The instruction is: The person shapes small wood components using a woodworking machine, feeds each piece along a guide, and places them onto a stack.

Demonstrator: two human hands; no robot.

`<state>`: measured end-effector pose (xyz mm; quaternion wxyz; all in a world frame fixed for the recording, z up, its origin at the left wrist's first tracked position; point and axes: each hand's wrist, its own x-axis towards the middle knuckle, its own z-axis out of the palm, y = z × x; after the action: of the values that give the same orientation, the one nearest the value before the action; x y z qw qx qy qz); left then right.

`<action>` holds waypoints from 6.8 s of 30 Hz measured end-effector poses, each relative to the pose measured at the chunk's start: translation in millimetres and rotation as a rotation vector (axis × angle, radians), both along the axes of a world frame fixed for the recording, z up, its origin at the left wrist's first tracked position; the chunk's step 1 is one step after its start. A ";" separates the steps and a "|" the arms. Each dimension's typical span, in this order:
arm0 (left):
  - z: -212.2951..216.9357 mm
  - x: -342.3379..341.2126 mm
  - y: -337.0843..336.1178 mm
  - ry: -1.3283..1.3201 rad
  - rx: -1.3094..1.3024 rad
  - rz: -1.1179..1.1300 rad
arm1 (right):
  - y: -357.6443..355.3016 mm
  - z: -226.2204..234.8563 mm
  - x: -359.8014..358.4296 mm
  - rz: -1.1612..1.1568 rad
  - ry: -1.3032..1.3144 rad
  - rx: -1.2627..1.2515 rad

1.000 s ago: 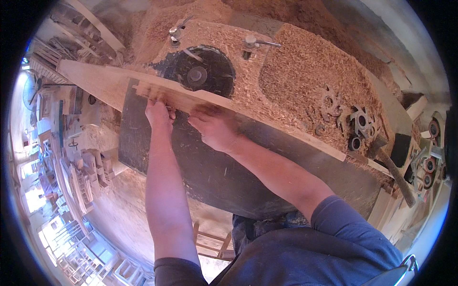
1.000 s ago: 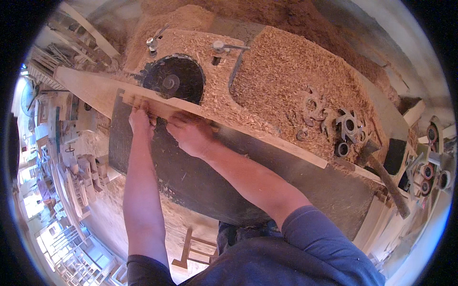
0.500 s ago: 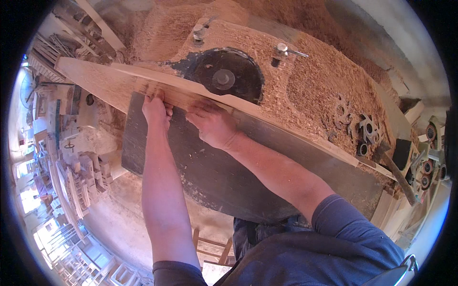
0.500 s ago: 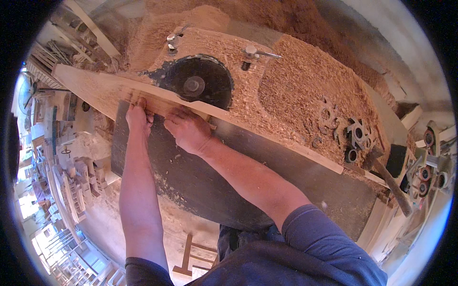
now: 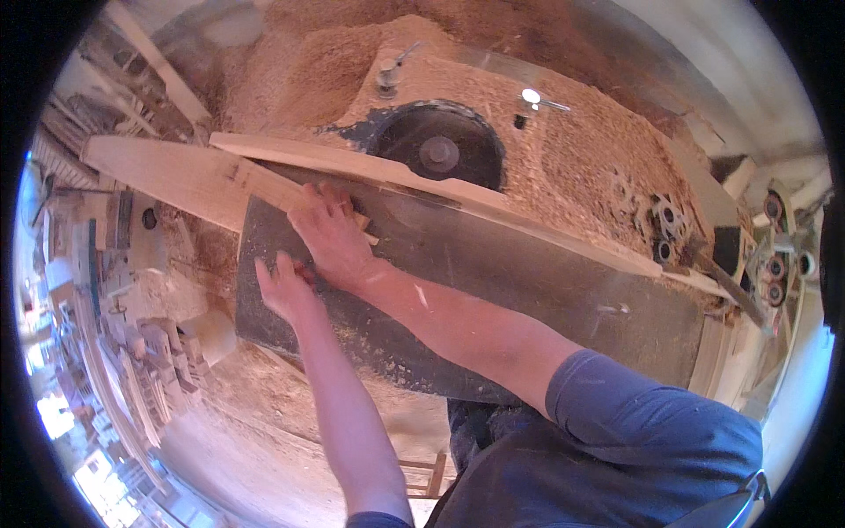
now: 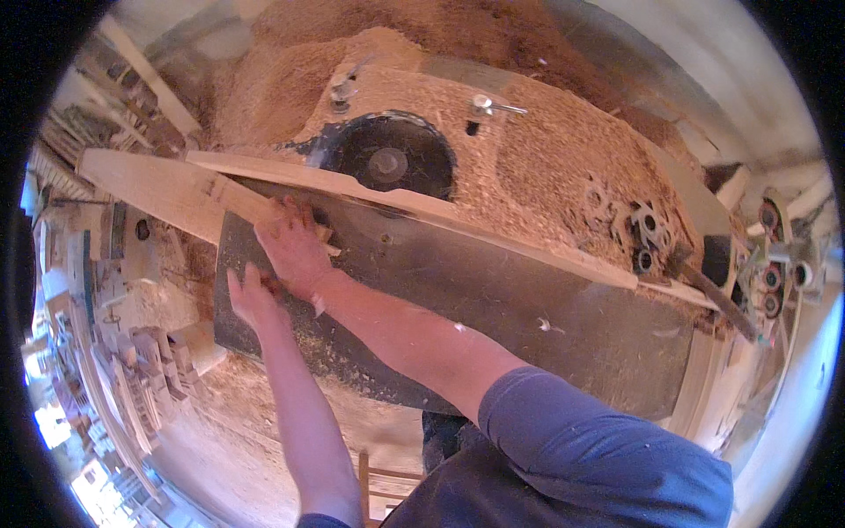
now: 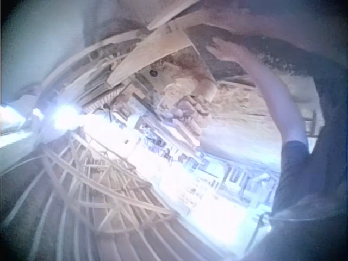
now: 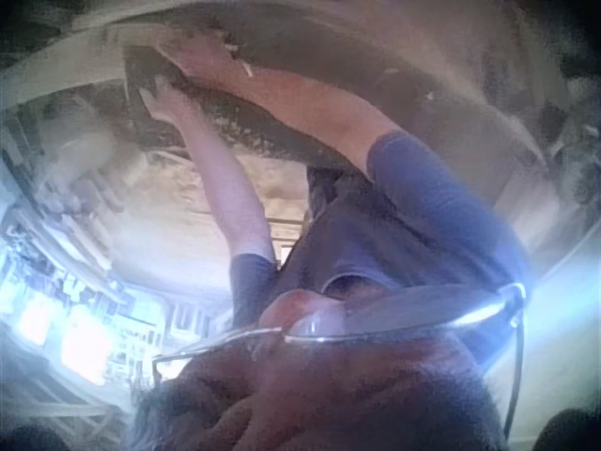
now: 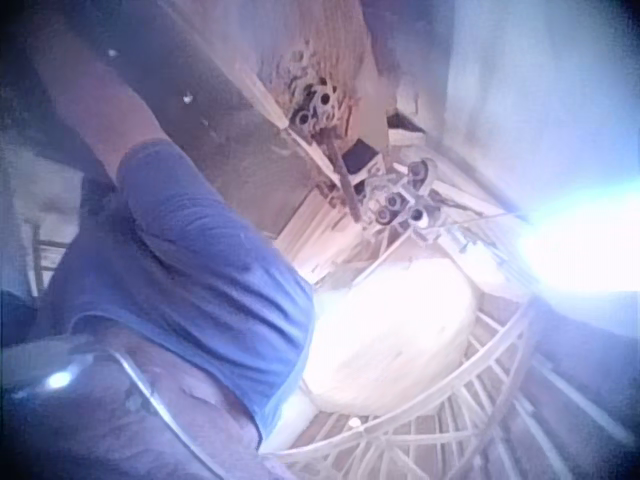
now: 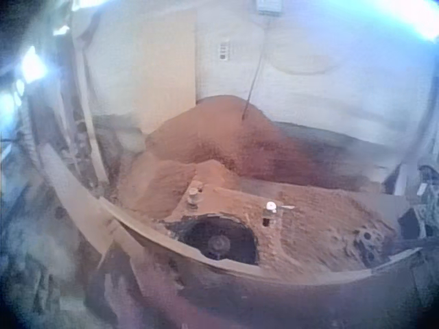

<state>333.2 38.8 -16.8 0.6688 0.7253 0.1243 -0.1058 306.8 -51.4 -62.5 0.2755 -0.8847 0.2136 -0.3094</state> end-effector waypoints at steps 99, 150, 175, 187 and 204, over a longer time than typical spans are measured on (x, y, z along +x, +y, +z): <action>41.0 -1072.3 363.9 1.222 0.774 1.485 | -64.3 108.7 -645.7 1.491 0.923 -0.197; 175.4 -678.7 299.9 -0.576 -0.827 0.668 | 153.4 209.8 -641.8 1.423 1.147 1.489; 158.0 -586.1 192.6 -0.306 -0.881 0.425 | 46.9 167.6 -614.3 1.122 0.737 1.819; 83.7 -469.9 65.1 0.023 -1.095 0.143 | -27.8 107.5 -575.1 0.553 0.218 0.569; 23.4 -357.4 -132.3 0.243 0.176 -0.356 | -148.2 62.8 -546.2 0.273 0.280 -0.227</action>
<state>-24.2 -93.5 6.7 0.5538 0.7732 0.0830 -0.2974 -239.4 -199.6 0.3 0.1809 -0.9651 0.0918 -0.1656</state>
